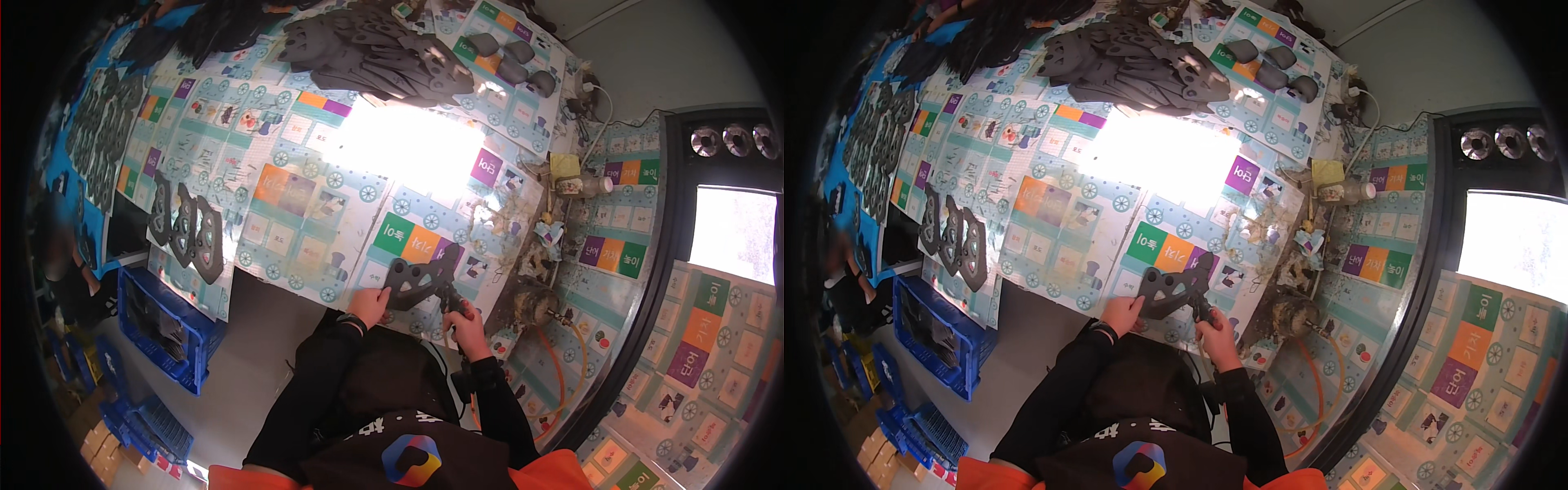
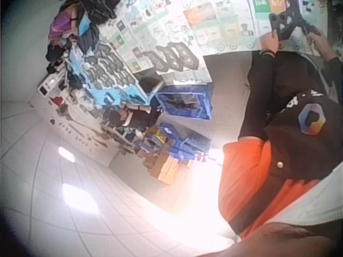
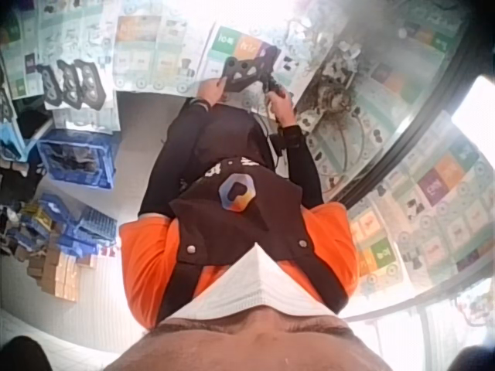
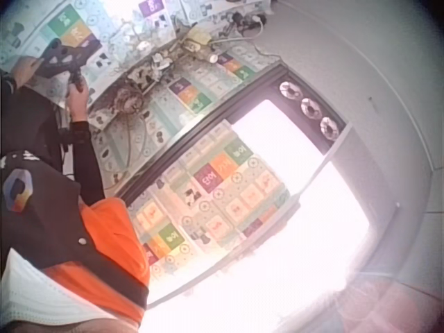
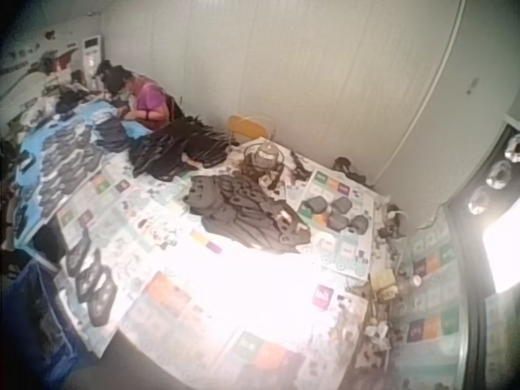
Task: Applying adhesive to shoe upper components using a handheld applicator in a manufacturing setting.
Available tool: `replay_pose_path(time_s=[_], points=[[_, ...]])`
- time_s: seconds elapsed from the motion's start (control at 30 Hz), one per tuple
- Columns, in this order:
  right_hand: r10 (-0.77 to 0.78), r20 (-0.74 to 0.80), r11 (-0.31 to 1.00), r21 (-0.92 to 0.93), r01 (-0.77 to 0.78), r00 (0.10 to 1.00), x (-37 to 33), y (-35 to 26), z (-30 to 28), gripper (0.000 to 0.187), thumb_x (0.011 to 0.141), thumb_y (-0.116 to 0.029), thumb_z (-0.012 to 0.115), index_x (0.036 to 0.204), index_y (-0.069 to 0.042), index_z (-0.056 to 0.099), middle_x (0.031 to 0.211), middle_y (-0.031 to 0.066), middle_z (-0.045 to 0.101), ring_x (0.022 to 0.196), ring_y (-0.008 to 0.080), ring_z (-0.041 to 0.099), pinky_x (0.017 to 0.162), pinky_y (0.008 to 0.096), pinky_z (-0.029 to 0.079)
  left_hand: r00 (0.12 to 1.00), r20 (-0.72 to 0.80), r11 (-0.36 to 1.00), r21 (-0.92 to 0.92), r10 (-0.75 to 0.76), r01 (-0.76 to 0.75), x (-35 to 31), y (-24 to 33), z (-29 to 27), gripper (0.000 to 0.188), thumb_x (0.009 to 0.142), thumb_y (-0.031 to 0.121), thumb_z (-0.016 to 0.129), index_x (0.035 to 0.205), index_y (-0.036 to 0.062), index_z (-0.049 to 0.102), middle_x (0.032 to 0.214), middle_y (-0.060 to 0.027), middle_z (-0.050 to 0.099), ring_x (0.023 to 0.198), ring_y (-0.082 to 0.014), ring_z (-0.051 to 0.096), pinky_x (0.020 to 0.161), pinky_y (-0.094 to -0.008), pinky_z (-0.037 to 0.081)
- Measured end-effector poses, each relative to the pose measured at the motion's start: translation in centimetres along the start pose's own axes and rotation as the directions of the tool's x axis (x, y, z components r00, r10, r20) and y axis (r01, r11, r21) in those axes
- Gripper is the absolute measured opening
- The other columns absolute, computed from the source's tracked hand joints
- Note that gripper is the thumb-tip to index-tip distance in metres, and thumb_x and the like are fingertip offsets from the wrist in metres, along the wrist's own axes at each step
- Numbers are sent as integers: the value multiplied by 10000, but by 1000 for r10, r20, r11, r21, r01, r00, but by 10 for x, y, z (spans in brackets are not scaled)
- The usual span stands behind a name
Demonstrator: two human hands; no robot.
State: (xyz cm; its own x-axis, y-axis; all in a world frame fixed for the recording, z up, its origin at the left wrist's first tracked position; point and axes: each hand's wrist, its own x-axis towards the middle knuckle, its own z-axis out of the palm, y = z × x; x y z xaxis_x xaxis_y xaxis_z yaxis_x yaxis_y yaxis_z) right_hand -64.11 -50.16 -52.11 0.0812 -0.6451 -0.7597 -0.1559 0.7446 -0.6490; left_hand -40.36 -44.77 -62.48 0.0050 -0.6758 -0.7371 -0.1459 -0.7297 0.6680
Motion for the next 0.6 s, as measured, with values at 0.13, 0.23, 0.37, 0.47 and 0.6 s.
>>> replay_pose_path(time_s=[0.13,0.23,0.37,0.47,0.6], points=[[-21,-25,998,-67,19,999,7,8,-10,139,833,-86,579,966,-47,591,667,16,600,434,82,408,407,233,283,999,20,999,-24,-34,35,-2,5,-2,470,1039,337,523,851,-73,658,658,-151,691,550,-222,704,511,-321,577],[-40,-38,999,-16,40,998,7,5,-9,139,829,-85,571,958,-35,588,662,17,595,436,86,416,410,233,291,1000,8,999,-17,-28,28,-3,4,-2,494,1043,351,498,801,-53,647,646,-150,694,542,-236,704,524,-340,573],[-67,-46,998,-2,67,997,10,4,-12,143,823,-85,567,955,-34,588,661,20,595,440,88,422,413,232,297,1000,9,1000,-2,-24,24,-2,4,-2,497,1044,353,497,801,-54,647,645,-148,693,543,-235,704,524,-338,571],[-68,-65,998,1,68,996,9,-2,-12,148,816,-85,569,954,-33,589,662,21,596,443,89,426,410,232,296,999,22,999,-20,-44,44,-2,4,-3,468,1038,335,521,854,-73,659,660,-152,694,546,-219,701,510,-320,576],[-46,-93,999,10,48,995,14,1,-16,148,813,-81,582,953,-37,594,676,26,612,455,91,447,407,235,301,998,34,998,-28,-58,59,-2,6,-4,470,1038,339,521,853,-71,659,667,-154,696,546,-219,700,513,-321,577]])
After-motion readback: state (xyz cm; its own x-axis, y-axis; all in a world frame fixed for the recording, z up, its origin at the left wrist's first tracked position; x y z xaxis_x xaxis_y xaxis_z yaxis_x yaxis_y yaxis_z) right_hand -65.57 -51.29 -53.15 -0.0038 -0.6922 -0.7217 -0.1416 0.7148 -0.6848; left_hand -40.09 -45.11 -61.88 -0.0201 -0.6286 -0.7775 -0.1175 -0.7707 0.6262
